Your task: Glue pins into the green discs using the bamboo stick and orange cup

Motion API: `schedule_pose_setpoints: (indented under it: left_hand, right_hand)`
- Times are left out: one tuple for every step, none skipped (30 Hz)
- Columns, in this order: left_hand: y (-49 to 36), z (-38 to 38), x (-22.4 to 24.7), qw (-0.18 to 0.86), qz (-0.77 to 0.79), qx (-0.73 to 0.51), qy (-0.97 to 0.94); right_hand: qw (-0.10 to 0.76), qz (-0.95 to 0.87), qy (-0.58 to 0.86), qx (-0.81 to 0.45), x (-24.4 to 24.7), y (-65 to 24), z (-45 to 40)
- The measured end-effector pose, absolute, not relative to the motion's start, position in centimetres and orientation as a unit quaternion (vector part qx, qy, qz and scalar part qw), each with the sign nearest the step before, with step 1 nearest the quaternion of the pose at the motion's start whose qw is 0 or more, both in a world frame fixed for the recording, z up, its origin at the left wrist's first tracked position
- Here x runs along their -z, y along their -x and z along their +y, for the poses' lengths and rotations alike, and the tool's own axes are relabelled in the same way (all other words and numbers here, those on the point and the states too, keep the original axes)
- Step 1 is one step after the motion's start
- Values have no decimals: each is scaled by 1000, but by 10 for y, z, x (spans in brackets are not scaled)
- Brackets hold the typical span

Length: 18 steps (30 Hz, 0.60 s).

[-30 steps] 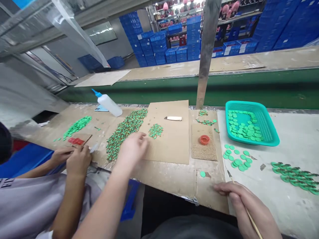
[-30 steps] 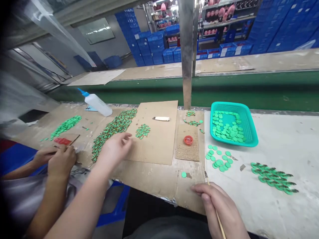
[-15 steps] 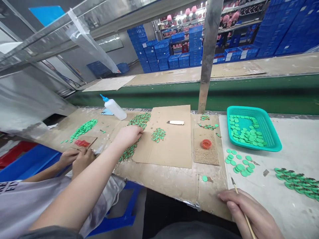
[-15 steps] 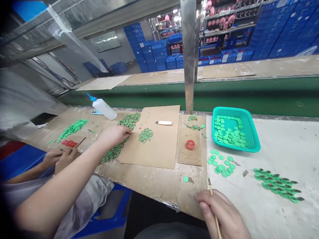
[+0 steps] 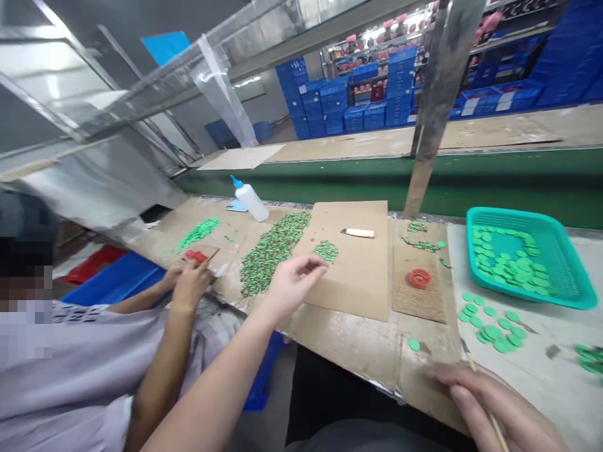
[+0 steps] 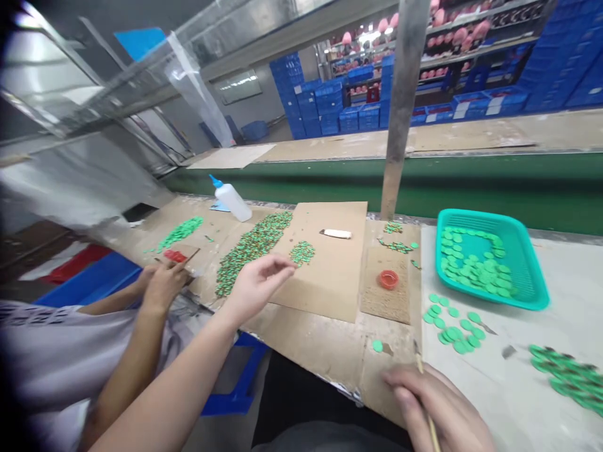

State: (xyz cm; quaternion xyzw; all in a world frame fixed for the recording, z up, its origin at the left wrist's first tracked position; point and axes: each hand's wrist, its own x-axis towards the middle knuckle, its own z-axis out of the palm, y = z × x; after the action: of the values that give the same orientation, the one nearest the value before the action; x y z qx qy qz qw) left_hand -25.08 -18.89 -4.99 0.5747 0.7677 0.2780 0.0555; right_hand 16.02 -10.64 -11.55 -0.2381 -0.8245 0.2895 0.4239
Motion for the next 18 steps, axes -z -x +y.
schedule_pose_setpoints:
  left_hand:
    - [227, -195, 51, 67, 747, -307, -586]
    - [205, -200, 51, 81, 724, -333, -599]
    - [186, -205, 49, 93, 701, -360, -608]
    - [172, -210, 47, 100, 681, -387, -614]
    - [161, -213, 44, 112, 659, -406, -624]
    - [152, -215, 42, 114, 640, -422, -631]
    - [147, -215, 39, 112, 625, -436, -638]
    - [142, -215, 37, 110, 613, -442, -645]
    - [138, -214, 35, 104, 607, -442, -653]
    - [135, -213, 34, 95, 603, -436, -661]
    - [133, -212, 32, 82, 601, -429, -669]
    - [131, -210, 31, 62, 599, -422, -677]
    - [129, -209, 30, 40, 599, -414, -684]
    - [127, -208, 29, 21, 599, -404, -691]
    - [126, -208, 28, 7, 599, -396, -696]
    - [124, -207, 26, -4, 599, -387, -701]
    - [123, -206, 25, -10, 600, -378, -705]
    - [122, -206, 25, -14, 600, -371, -709]
  right_hand:
    - [403, -823, 242, -320, 102, -154, -108]
    - [382, -819, 241, -354, 88, -147, -109]
    - [384, -800, 252, -386, 75, -138, -110]
    - [385, -776, 268, -421, 63, -129, -110]
    - [377, -750, 286, -463, 54, -120, -110]
    - [367, -721, 299, -506, 47, -112, -109]
    - [361, -684, 309, -553, 42, -106, -108]
    - [353, -646, 316, -598, 38, -101, -108]
    - [349, -612, 320, -633, 35, -97, -108]
    - [346, -583, 318, -662, 33, -94, -108]
    - [343, -557, 315, -688, 31, -92, -109]
    - [341, -534, 310, -708, 29, -91, -110]
    - [337, -512, 308, -727, 28, -90, -111]
    - [333, -489, 309, -745, 27, -89, -112]
    - [329, -466, 313, -759, 27, -88, -113]
    - [324, -447, 319, -770, 27, -87, -113]
    - [323, -429, 326, -778, 27, -86, -113]
    - [323, -415, 331, -784, 27, -85, -114]
